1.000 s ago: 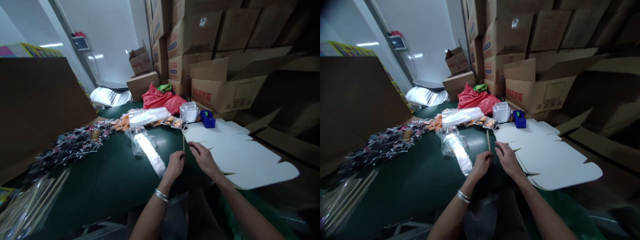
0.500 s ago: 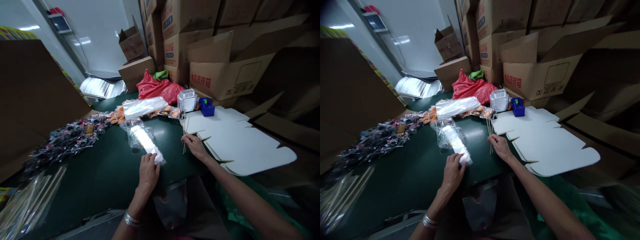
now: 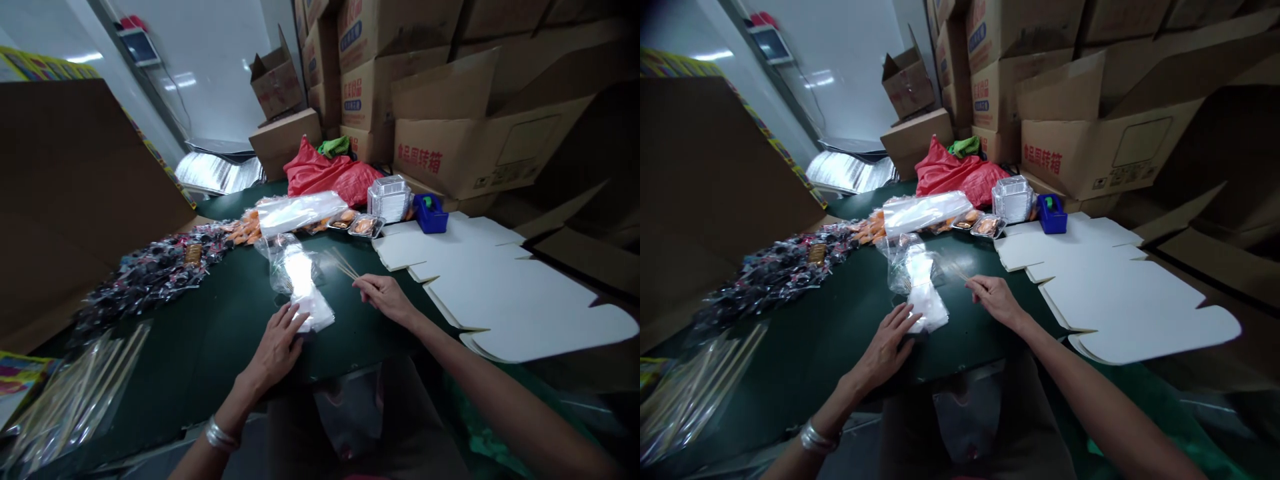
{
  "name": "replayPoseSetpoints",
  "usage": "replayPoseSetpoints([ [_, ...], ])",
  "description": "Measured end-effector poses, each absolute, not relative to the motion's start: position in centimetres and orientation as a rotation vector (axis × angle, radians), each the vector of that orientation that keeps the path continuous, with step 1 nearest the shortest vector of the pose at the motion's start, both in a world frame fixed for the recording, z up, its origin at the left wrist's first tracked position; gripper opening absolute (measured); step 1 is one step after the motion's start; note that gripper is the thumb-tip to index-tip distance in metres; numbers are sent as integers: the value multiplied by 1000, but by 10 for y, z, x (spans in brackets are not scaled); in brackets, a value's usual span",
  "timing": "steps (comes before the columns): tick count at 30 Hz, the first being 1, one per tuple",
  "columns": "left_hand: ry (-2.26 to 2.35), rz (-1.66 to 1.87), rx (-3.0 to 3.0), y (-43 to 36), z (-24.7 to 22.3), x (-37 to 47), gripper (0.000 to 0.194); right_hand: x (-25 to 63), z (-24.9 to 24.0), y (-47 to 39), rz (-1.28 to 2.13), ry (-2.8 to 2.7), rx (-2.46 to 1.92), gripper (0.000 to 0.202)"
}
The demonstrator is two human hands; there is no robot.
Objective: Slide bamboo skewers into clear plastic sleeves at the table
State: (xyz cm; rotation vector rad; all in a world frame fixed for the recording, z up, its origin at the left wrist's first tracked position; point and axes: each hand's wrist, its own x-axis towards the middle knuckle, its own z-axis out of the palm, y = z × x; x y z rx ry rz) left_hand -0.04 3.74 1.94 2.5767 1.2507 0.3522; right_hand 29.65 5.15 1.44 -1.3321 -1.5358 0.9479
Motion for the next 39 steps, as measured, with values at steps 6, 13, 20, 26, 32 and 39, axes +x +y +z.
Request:
replayPoseSetpoints([
  [6, 1859, 540, 1912, 34, 29, 6, 35, 282, 28, 34, 741, -1840, -1505, 39],
  [13, 1908, 652, 1657, 52, 42, 22, 41, 277, 25, 22, 757, -1930, -1535, 39],
  [20, 1744, 873, 1706, 63, 68, 38, 26, 308, 22, 32, 972, -1444, -1495, 29],
  [26, 1682, 877, 1571, 83, 67, 39, 41, 311, 13, 78, 1425, -1139, -1489, 17],
  [32, 1628, 895, 1293, 75, 49, 22, 32, 268, 17, 97, 1698, -1278, -1272, 13],
  [39, 1648, 750, 1129, 60, 34, 16, 43, 208, 7, 81, 1849, -1489, -1205, 21],
])
